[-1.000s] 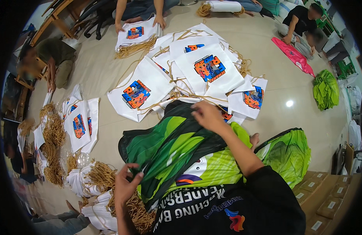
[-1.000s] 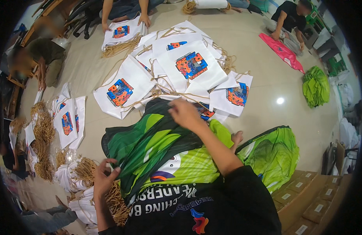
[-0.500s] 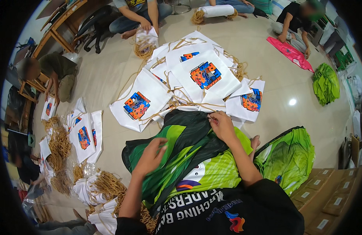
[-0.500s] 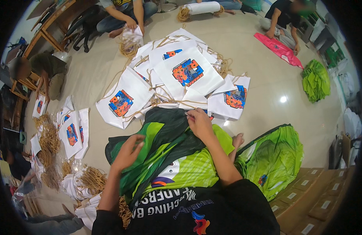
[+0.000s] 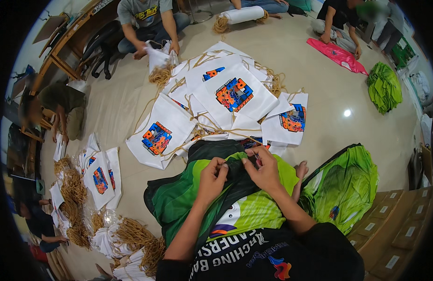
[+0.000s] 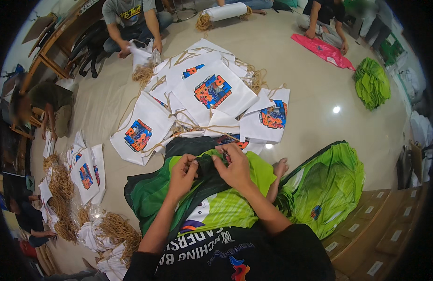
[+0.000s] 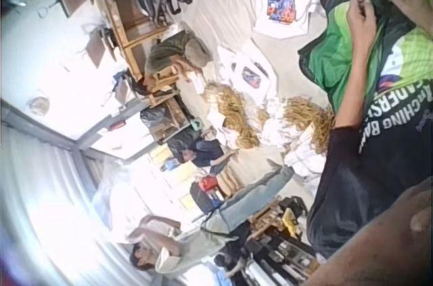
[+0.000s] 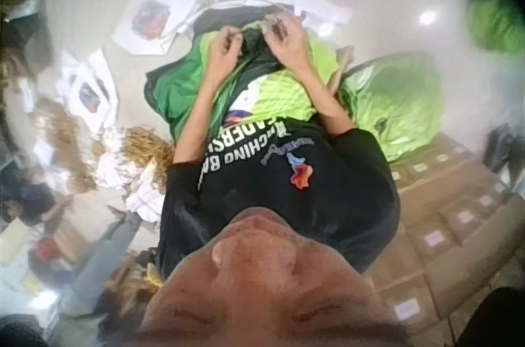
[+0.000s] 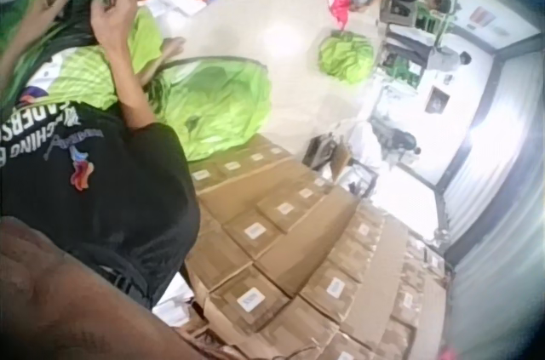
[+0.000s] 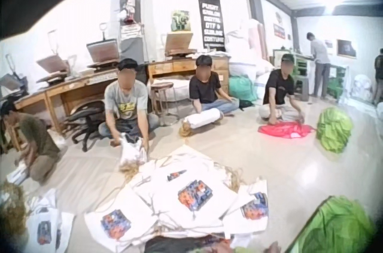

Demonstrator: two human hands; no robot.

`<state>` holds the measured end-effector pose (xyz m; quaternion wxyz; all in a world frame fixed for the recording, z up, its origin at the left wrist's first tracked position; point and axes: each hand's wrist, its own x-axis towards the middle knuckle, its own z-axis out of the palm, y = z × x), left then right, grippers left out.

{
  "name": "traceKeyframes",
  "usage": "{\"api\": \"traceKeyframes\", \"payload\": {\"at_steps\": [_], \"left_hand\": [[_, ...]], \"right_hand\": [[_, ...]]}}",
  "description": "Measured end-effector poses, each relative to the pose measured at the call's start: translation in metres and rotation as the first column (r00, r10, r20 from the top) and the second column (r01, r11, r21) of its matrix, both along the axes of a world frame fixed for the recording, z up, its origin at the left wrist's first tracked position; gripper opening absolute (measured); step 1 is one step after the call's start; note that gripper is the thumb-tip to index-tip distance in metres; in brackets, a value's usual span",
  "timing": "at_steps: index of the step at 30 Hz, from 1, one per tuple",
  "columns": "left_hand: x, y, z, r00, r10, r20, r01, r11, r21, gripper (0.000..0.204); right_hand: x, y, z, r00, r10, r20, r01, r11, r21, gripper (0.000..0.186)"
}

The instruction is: The person sits on the floor and uses a needle and thread to sew a green drawstring bag. They repeatedly insert the needle through the fabric and pull the thread to secure the stitching. Other people are visible in the background working on white bags.

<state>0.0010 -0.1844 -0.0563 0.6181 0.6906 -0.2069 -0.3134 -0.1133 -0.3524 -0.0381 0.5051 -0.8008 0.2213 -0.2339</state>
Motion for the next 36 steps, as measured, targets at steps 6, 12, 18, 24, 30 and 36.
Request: {"api": "traceKeyframes", "payload": {"at_steps": [6,12,18,24,30,36], "left_hand": [[-0.012,-0.001,-0.001,0.998,0.056,0.018,-0.054,0.993,-0.109,0.008],[-0.008,-0.001,-0.011,0.988,0.079,0.133,-0.060,0.988,-0.141,0.007],[-0.018,-0.003,-0.001,0.994,0.100,0.052,-0.091,0.985,-0.146,0.005],[-0.016,-0.010,-0.004,0.960,0.171,0.220,-0.135,0.976,-0.170,0.009],[-0.012,-0.009,-0.001,0.983,0.178,0.044,-0.166,0.965,-0.201,0.010],[-0.005,0.002,-0.015,0.965,0.091,-0.246,-0.149,0.962,-0.228,0.009]], "right_hand": [[-0.004,0.019,0.010,0.988,0.151,0.014,-0.150,0.986,-0.074,0.037],[-0.002,0.029,0.013,0.991,-0.036,0.128,0.063,0.975,-0.212,0.035],[-0.001,0.040,0.011,1.000,0.016,-0.003,-0.017,0.983,-0.181,0.034],[0.007,0.040,-0.001,1.000,-0.009,0.024,0.011,0.997,-0.082,0.031],[0.006,0.025,-0.006,0.998,-0.052,-0.017,0.052,0.998,-0.036,0.023],[0.002,0.009,-0.002,0.993,0.064,-0.102,0.039,0.635,0.772,0.015]]}}
